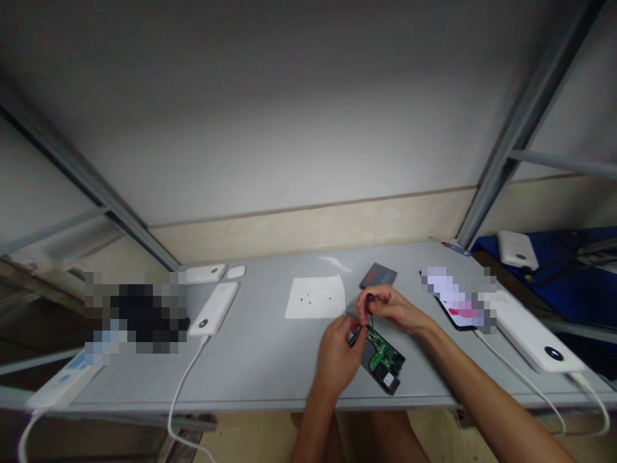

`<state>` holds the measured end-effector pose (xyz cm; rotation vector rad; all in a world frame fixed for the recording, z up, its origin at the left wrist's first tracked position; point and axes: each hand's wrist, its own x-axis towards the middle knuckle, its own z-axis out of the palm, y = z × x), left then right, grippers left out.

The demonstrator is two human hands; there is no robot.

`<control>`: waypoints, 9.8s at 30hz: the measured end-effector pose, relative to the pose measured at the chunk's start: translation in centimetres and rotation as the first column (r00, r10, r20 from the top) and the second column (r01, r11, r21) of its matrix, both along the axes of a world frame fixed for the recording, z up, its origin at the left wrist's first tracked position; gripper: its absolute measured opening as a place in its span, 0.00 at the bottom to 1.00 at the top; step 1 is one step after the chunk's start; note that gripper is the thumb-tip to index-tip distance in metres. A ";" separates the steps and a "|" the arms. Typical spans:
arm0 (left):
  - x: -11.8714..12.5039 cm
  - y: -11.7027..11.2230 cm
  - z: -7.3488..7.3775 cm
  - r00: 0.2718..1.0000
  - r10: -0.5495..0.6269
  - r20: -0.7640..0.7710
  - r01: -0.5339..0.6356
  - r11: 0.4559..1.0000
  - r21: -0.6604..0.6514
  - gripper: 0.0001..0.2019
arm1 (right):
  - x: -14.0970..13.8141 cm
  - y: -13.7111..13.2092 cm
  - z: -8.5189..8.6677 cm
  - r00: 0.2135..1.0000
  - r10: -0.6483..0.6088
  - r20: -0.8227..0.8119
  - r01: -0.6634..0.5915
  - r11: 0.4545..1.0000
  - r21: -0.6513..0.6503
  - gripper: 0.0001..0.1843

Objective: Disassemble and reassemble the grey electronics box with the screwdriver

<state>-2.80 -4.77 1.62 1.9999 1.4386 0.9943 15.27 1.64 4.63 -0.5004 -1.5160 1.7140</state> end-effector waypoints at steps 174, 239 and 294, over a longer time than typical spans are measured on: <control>1.8 0.7 -0.6 0.979 -0.140 0.151 0.130 0.989 0.075 0.11 | 1.1 -0.4 0.3 0.996 0.042 -0.084 -0.038 0.998 0.054 0.19; -4.3 2.3 -1.2 0.833 0.400 0.382 -0.459 0.885 0.073 0.17 | -1.0 0.8 -3.0 0.749 -0.655 0.101 0.612 0.742 0.274 0.19; -4.4 2.2 -1.5 0.863 0.364 0.350 -0.405 0.913 0.050 0.07 | -0.2 1.4 -3.6 0.757 -0.649 0.077 0.606 0.741 0.288 0.16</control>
